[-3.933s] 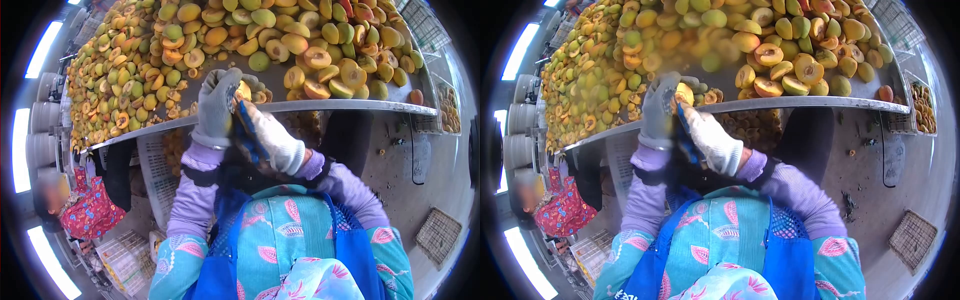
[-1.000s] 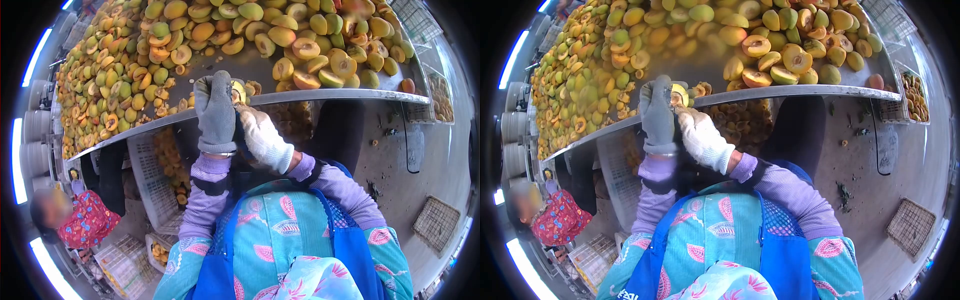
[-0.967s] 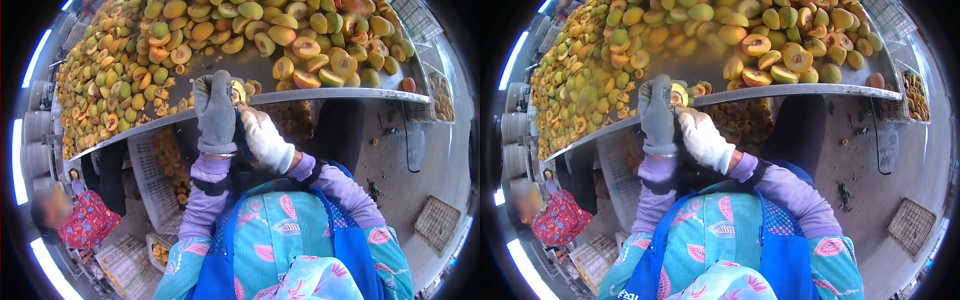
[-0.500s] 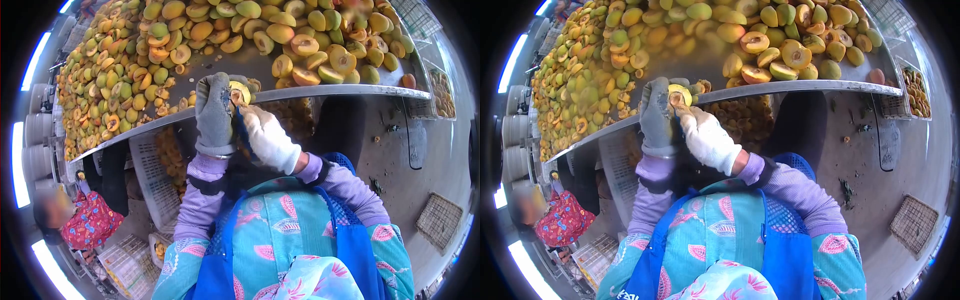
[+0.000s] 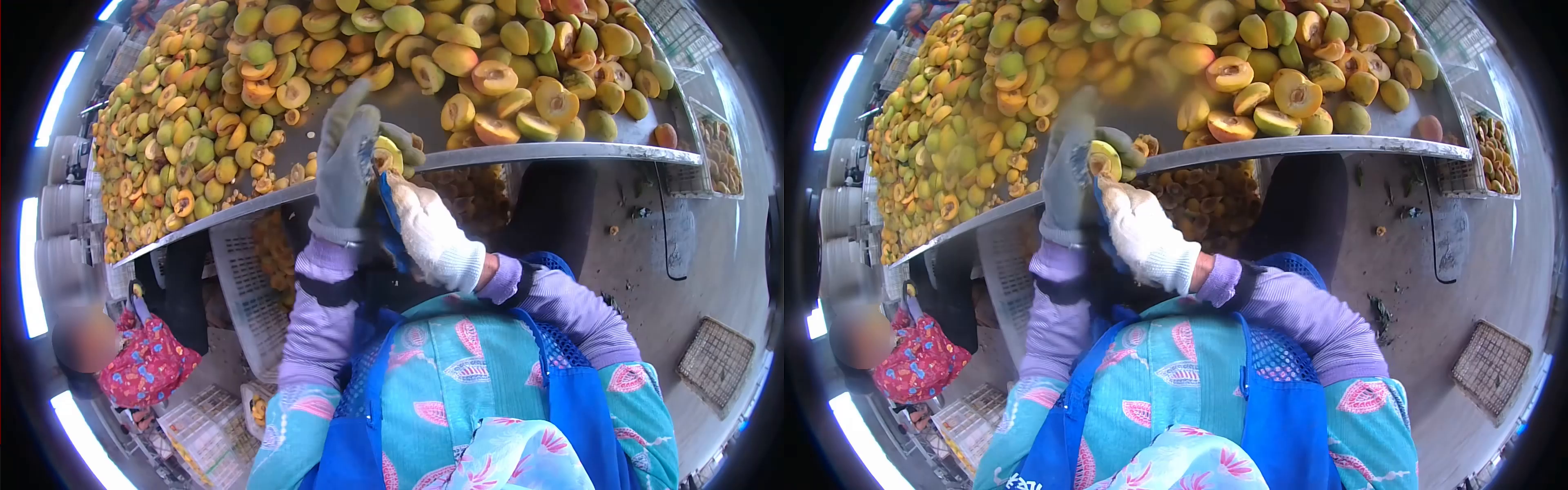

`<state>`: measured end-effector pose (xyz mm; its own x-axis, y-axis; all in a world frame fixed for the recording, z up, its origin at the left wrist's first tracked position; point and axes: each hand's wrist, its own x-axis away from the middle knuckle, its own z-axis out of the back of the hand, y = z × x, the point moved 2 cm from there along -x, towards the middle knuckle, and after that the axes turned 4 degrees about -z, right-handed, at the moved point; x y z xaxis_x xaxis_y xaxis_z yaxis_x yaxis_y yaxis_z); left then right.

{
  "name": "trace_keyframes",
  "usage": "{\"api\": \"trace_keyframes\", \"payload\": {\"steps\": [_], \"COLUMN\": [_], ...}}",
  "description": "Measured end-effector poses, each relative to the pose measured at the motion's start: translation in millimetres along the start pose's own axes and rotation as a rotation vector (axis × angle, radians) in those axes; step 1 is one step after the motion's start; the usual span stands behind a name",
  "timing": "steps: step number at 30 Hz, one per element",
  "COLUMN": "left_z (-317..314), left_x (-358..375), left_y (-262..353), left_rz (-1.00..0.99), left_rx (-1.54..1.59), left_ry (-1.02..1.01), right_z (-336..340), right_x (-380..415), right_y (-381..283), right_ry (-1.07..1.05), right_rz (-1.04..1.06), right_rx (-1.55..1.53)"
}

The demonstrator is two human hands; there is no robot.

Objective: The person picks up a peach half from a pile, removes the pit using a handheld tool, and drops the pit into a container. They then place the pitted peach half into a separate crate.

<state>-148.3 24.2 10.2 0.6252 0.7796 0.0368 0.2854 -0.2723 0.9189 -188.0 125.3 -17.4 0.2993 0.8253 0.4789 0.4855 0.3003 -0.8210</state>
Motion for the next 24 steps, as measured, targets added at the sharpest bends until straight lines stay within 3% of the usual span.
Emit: {"api": "trace_keyframes", "payload": {"steps": [1, 3, 5, 7, 8, 9, 11, 12, 13, 16, 19, 20, 21, 22, 23, 24], "left_z": [3.6, 9.9, 4.7, 0.1, 3.8, 7.5, 10.6, 16.1, 14.1, 6.4, 23.3, 43.3, 78.8, 121.8, 119.2, 118.3], "left_x": [-5.8, -18.4, -16.9, -19.7, -26.7, -33.4, -40.0, -43.1, -39.7, -12.8, 2.2, 4.4, 9.8, 18.6, 30.1, 55.0], "left_y": [1.5, -0.5, 3.7, 4.1, 6.0, 5.7, 2.5, -1.1, -0.5, -3.4, 1.1, -3.0, -6.0, -4.1, 14.6, 33.8], "left_rz": [-0.004, 0.173, 0.138, 0.113, 0.085, 0.086, 0.122, 0.268, 0.257, 0.161, 0.234, 0.113, 0.1, -0.034, -0.159, -0.018], "left_rx": [0.001, -0.406, -0.44, -0.279, -0.351, -0.343, -0.42, -0.34, -0.346, 0.044, 0.066, -0.316, -0.325, -0.419, -0.509, -0.249], "left_ry": [0.005, -0.11, -0.092, -0.146, -0.305, -0.305, -0.588, -0.586, -0.579, -0.095, 0.005, -0.107, -0.092, 0.071, 0.228, 0.537], "right_z": [0.7, 1.0, -1.5, -3.6, -4.8, -0.5, 4.4, 2.6, 1.3, -1.4, 6.9, 6.0, 4.5, 4.8, 9.0, 19.0], "right_x": [-4.4, -17.7, -12.2, -7.3, -4.9, -6.0, -4.4, -3.1, -3.8, -2.9, 0.6, 7.7, 13.5, 18.6, 21.2, 13.2], "right_y": [2.8, 13.3, 7.9, 3.7, 0.7, 0.6, -0.1, 0.4, -2.0, -6.8, 0.2, -2.6, -5.1, -5.8, -5.1, 5.1], "right_ry": [-0.005, -0.016, 0.0, -0.488, -0.62, -0.762, -0.829, -0.798, -0.809, -0.854, -1.032, -0.941, -0.962, -0.934, -0.896, -0.934], "right_rz": [-0.001, -0.057, -0.084, -0.286, -0.282, -0.33, -0.421, -0.484, -0.486, -0.335, -0.507, -0.472, -0.479, -0.504, -0.529, -0.41], "right_rx": [0.004, -0.114, -0.142, -0.759, -0.903, -1.002, -1.107, -1.201, -1.192, -0.997, -0.948, -0.887, -0.878, -0.905, -0.939, -0.725]}}
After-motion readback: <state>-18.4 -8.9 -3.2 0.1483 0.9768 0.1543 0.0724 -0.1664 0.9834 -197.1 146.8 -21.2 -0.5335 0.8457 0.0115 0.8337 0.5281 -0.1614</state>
